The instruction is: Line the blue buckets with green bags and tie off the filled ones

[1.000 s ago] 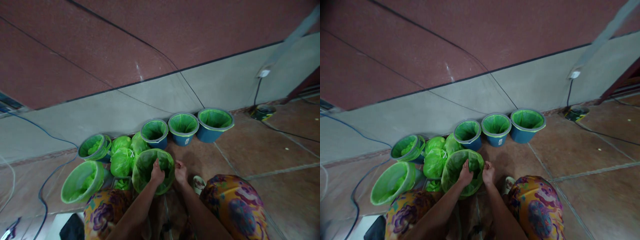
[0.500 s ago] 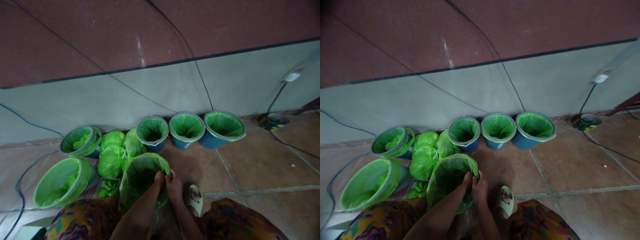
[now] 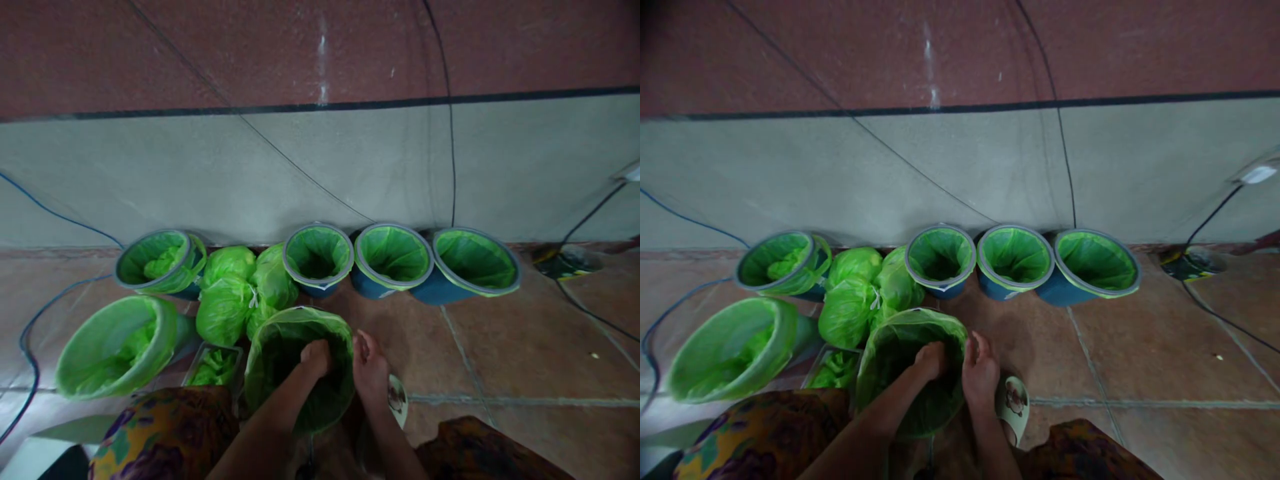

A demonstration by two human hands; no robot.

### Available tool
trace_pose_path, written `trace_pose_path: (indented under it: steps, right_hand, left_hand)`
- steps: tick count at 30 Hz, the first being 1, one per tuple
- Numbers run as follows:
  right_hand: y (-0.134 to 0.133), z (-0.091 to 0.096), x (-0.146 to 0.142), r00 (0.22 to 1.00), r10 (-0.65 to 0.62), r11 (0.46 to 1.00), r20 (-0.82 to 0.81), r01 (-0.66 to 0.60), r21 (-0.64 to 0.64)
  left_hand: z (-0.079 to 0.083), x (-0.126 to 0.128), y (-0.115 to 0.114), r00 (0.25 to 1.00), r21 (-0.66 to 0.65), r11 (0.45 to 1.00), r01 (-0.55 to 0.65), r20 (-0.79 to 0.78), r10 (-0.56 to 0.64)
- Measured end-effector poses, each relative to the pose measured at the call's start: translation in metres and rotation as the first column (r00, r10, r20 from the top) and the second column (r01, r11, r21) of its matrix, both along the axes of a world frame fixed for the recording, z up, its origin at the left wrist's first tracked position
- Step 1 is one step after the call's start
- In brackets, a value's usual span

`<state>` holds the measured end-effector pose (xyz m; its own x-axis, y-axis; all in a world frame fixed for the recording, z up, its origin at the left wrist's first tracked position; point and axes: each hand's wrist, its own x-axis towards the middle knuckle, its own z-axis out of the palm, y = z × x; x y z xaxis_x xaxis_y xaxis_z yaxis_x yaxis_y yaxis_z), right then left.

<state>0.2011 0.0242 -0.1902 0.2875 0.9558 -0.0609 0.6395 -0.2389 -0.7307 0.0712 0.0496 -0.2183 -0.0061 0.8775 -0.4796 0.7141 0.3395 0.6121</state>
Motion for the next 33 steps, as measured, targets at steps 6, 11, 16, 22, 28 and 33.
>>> trace_pose_path:
  steps: [6, 11, 16, 22, 28, 33]
  right_hand:
    - [0.059, 0.014, -0.019, 0.945, 0.296, 0.955, 0.138, -0.297, -0.011]
    - [0.072, 0.004, -0.034, 0.925, 0.330, 0.944, 0.190, -0.322, -0.073]
    - [0.073, -0.008, -0.036, 0.980, 0.199, 0.980, 0.020, -0.199, -0.014]
    - [0.088, -0.017, -0.037, 0.983, 0.091, 0.995, -0.161, -0.098, -0.035]
    - [0.099, -0.024, -0.038, 0.989, 0.142, 0.972, 0.040, -0.132, -0.196]
    - [0.091, -0.013, -0.030, 0.974, 0.186, 0.978, 0.127, -0.170, -0.122]
  left_hand:
    - [0.070, -0.062, 0.021, 0.945, 0.454, 0.889, -0.059, -0.263, 0.197]
    - [0.057, -0.102, 0.039, 0.973, 0.384, 0.923, -0.013, -0.207, 0.100]
    - [0.037, -0.116, 0.042, 0.983, 0.381, 0.906, -0.183, 0.050, 0.177]
    - [0.033, -0.117, 0.053, 0.945, 0.370, 0.870, -0.326, 0.151, 0.290]
    - [0.028, -0.122, 0.069, 0.939, 0.174, 0.929, -0.327, -0.048, 0.340]
    - [0.037, -0.125, 0.069, 0.955, 0.216, 0.946, -0.244, -0.119, 0.273]
